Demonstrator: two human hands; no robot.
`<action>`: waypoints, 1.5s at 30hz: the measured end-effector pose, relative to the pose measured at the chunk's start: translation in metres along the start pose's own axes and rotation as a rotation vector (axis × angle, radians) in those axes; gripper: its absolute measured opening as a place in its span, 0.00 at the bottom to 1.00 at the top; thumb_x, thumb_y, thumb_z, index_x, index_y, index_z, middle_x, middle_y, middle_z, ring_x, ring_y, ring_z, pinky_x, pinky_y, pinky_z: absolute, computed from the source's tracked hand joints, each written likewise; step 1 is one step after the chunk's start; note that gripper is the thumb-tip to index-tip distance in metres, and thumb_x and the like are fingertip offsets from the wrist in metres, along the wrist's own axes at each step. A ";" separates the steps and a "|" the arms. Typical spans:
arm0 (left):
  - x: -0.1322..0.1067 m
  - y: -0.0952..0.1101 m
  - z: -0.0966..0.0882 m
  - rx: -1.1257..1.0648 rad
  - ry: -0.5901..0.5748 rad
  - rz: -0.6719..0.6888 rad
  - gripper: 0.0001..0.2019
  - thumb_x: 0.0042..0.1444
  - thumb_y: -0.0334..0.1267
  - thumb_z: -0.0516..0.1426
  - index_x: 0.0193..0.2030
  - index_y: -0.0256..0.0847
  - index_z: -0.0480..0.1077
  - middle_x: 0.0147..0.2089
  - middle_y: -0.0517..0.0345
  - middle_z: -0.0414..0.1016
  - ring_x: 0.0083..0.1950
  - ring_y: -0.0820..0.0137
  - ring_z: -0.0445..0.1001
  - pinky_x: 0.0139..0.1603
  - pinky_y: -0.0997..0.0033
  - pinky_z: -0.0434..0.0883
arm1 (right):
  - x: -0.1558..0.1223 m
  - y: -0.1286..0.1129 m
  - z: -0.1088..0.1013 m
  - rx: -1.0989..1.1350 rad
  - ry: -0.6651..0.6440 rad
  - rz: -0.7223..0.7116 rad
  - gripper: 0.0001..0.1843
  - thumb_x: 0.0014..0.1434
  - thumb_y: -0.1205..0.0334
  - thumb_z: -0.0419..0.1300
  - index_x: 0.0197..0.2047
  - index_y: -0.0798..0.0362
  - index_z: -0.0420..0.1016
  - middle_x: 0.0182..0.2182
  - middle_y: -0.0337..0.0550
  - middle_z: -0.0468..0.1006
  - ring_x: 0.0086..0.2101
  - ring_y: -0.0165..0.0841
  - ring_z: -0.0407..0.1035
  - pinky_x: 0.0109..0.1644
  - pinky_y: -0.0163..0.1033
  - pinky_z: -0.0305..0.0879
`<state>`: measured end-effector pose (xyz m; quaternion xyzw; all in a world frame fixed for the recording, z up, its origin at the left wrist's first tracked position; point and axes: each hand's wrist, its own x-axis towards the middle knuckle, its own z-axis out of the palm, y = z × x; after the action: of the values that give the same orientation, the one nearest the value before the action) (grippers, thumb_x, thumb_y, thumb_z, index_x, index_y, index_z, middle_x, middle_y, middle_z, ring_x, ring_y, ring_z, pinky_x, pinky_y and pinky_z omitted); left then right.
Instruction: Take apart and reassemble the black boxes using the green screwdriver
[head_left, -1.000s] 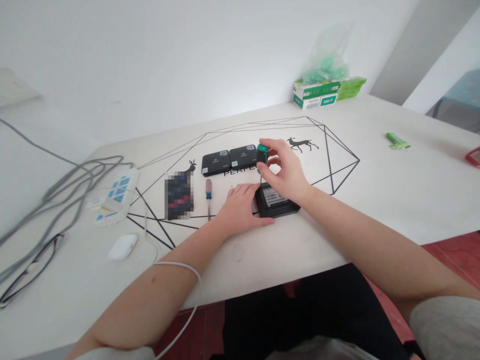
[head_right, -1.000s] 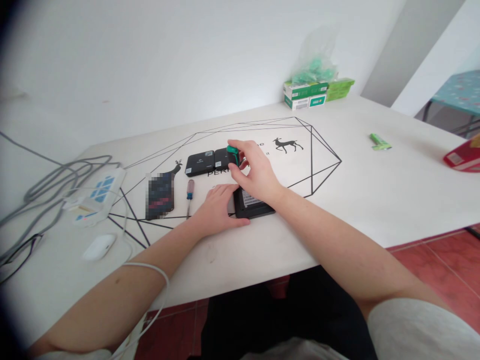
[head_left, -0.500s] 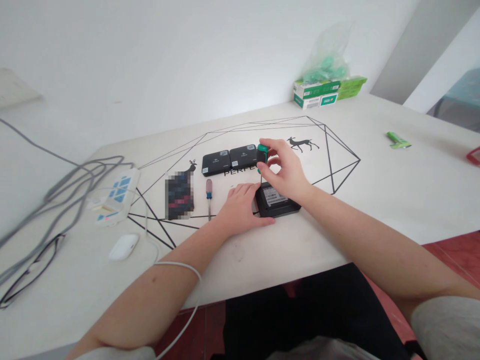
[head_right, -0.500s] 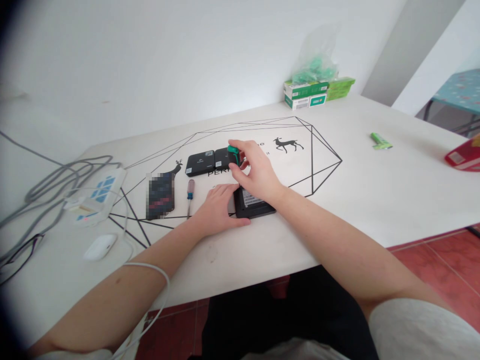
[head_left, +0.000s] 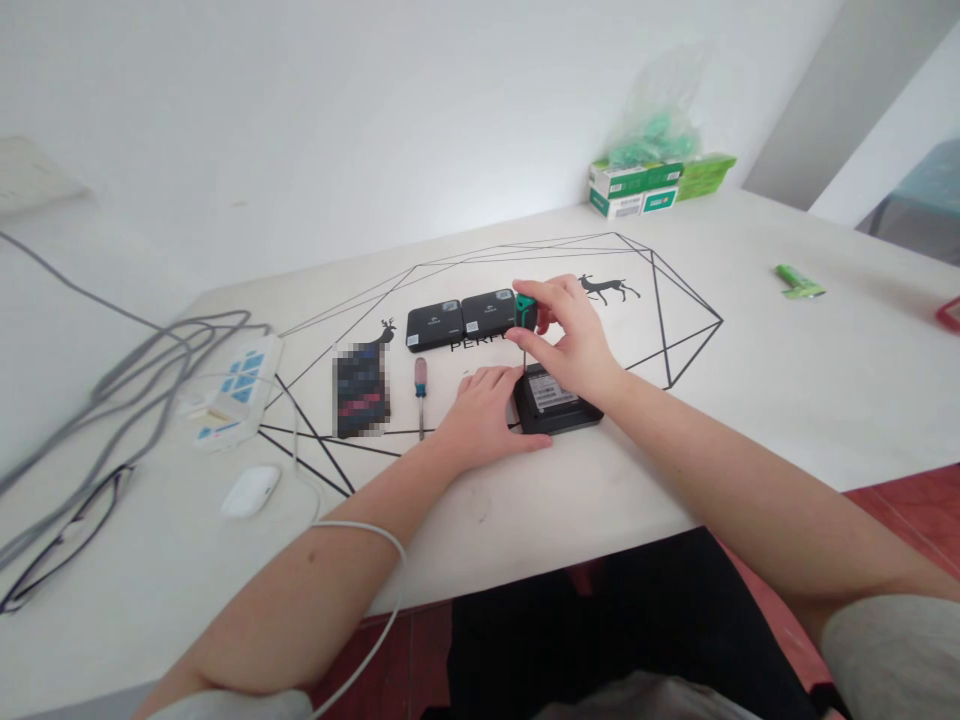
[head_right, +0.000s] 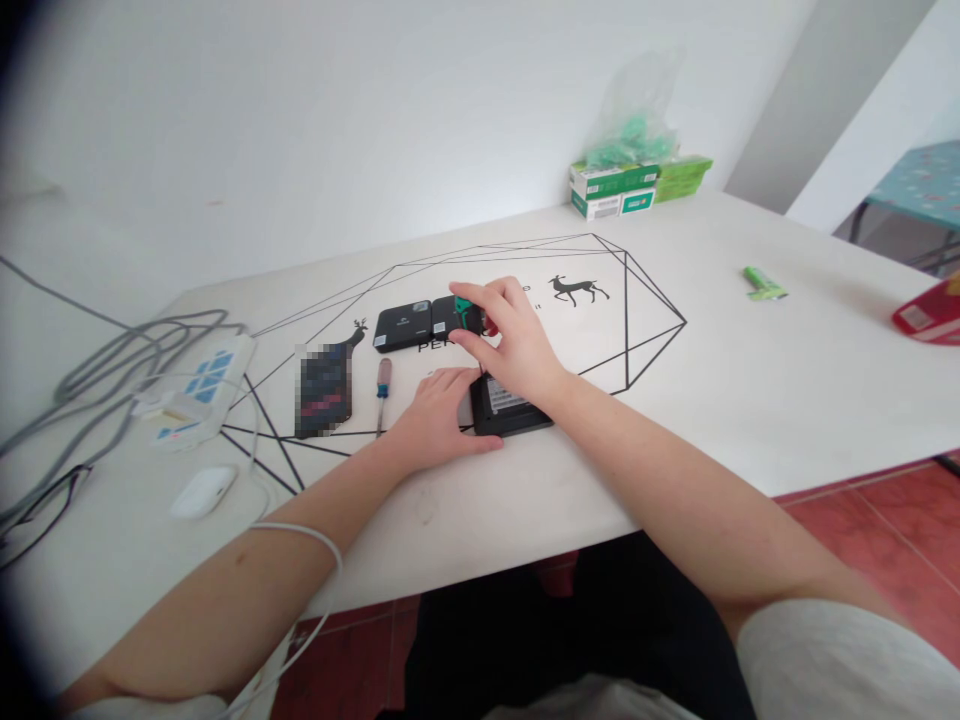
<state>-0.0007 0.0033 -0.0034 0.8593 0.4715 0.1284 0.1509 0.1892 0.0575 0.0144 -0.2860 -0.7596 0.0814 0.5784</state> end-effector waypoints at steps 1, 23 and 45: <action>0.000 0.000 0.000 -0.002 0.001 0.002 0.50 0.49 0.66 0.69 0.72 0.41 0.62 0.70 0.39 0.68 0.71 0.41 0.64 0.72 0.36 0.59 | -0.001 0.000 0.000 0.002 0.003 0.010 0.25 0.67 0.54 0.63 0.66 0.45 0.69 0.46 0.47 0.73 0.39 0.37 0.70 0.43 0.50 0.81; 0.000 -0.001 0.000 -0.009 0.014 0.010 0.49 0.49 0.67 0.68 0.71 0.43 0.63 0.69 0.41 0.70 0.70 0.41 0.65 0.71 0.36 0.60 | -0.003 -0.007 -0.003 0.084 -0.005 0.033 0.21 0.69 0.60 0.56 0.63 0.46 0.66 0.52 0.48 0.75 0.46 0.40 0.74 0.48 0.51 0.80; 0.000 -0.003 0.001 -0.008 0.008 0.004 0.51 0.48 0.68 0.68 0.72 0.42 0.62 0.70 0.40 0.69 0.71 0.40 0.63 0.72 0.35 0.59 | -0.001 -0.005 -0.003 0.022 -0.045 0.032 0.26 0.63 0.55 0.68 0.62 0.44 0.70 0.48 0.46 0.72 0.39 0.37 0.71 0.44 0.50 0.80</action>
<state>-0.0024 0.0046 -0.0051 0.8592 0.4699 0.1339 0.1521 0.1909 0.0522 0.0167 -0.2900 -0.7668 0.1055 0.5628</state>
